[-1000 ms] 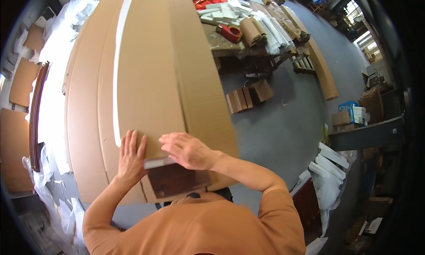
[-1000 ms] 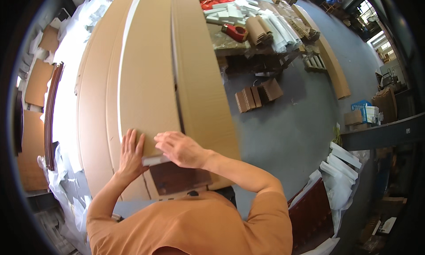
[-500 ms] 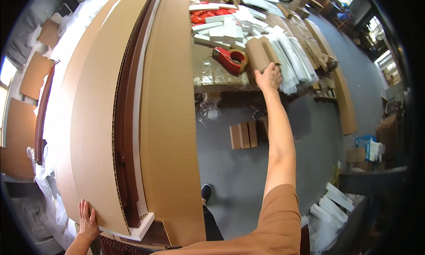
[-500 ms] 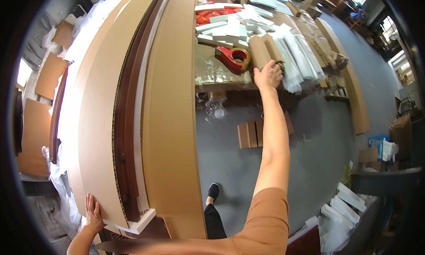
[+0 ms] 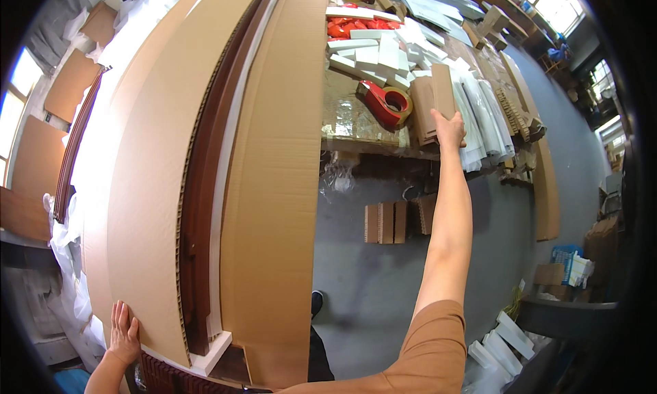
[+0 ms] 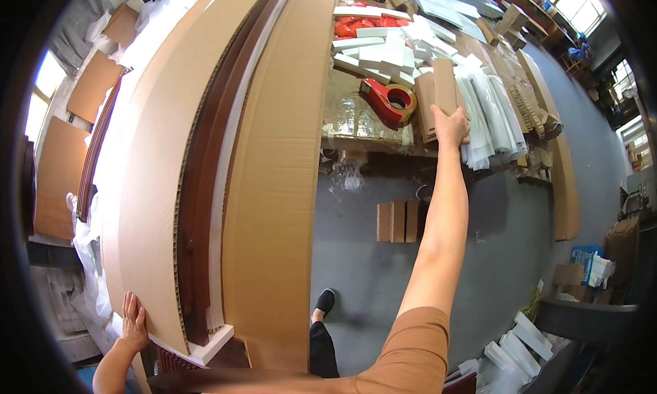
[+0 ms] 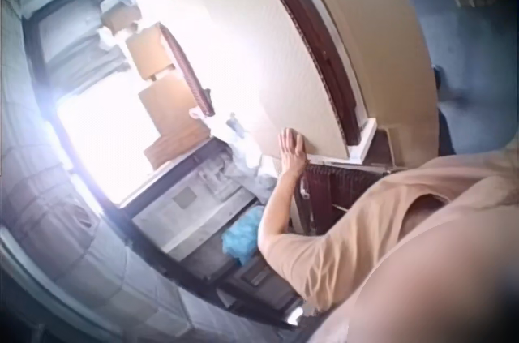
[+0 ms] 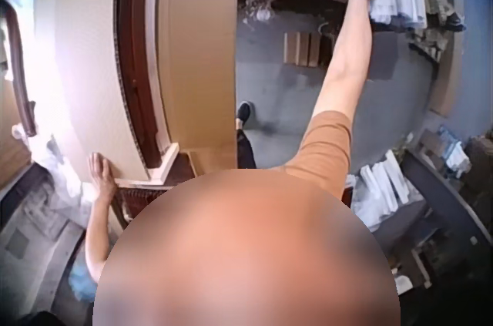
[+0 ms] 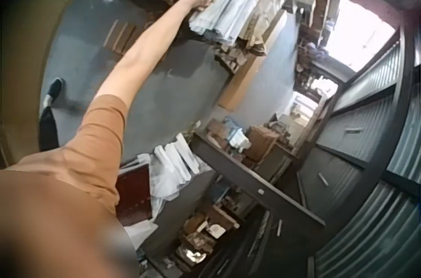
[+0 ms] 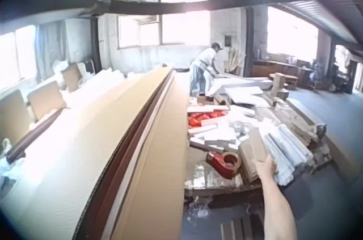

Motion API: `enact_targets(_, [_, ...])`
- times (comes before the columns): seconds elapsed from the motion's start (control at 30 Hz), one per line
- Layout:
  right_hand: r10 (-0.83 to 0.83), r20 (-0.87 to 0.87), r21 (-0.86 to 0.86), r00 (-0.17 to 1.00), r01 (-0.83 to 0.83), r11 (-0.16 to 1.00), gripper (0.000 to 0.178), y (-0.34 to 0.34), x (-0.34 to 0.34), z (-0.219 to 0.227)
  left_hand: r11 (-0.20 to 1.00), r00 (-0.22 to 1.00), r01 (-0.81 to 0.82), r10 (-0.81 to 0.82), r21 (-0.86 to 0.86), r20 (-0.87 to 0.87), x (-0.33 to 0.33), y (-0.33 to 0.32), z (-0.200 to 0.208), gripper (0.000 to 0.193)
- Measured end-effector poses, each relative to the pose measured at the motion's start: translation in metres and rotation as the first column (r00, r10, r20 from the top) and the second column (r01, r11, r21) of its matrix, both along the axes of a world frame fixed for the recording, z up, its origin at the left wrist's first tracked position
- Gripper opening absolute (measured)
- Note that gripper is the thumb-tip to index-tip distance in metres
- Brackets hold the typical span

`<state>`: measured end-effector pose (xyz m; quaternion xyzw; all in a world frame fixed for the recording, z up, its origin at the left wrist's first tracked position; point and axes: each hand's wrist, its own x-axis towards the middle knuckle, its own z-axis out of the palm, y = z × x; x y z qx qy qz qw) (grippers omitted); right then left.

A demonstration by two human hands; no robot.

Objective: The person assembles a large cardboard box by folding flaps and securing them with packing tape. They insert white foam inserts and use a tape dispenser to seal the seams. The finished box is then lifted and moved across the room.

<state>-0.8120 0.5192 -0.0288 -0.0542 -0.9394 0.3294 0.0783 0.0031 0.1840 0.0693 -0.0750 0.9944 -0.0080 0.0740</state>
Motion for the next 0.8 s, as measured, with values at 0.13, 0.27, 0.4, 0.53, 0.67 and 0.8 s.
enact_targets(0.13, [0.255, -0.195, -0.591, 0.947, -0.321, 0.740, 0.060, -0.033, 0.057, 0.033, 0.999, 0.998, 0.033, -0.033, -0.005, -0.061, -0.014, -0.005, -0.002, 0.057])
enact_targets(0.27, [0.854, -0.244, -0.508, 0.460, -0.811, 0.291, 0.050, -0.114, 0.251, 0.141, 0.994, 0.977, 0.105, -0.102, 0.007, -0.186, -0.023, -0.006, -0.002, 0.082])
enact_targets(0.4, [0.947, -0.300, 0.039, 0.119, -0.990, 0.136, 0.061, -0.162, 0.412, 0.160, 0.994, 0.988, 0.089, -0.079, 0.070, -0.134, -0.023, -0.007, 0.011, 0.123])
enact_targets(0.53, [0.968, -0.208, 0.324, 0.140, -0.924, 0.203, 0.076, -0.199, 0.513, 0.140, 0.991, 0.995, 0.053, -0.042, 0.119, -0.088, -0.028, -0.004, 0.014, 0.119])
enact_targets(0.67, [0.971, -0.228, 0.523, 0.073, -0.832, 0.185, 0.092, -0.189, 0.587, 0.142, 0.981, 0.971, 0.114, -0.076, 0.160, -0.228, -0.019, -0.006, -0.010, 0.117])
enact_targets(0.8, [0.991, 0.079, 0.620, 0.112, -0.783, 0.039, 0.108, -0.175, 0.668, 0.125, 0.985, 0.941, 0.162, -0.139, 0.052, -0.307, -0.027, -0.006, -0.014, 0.105])
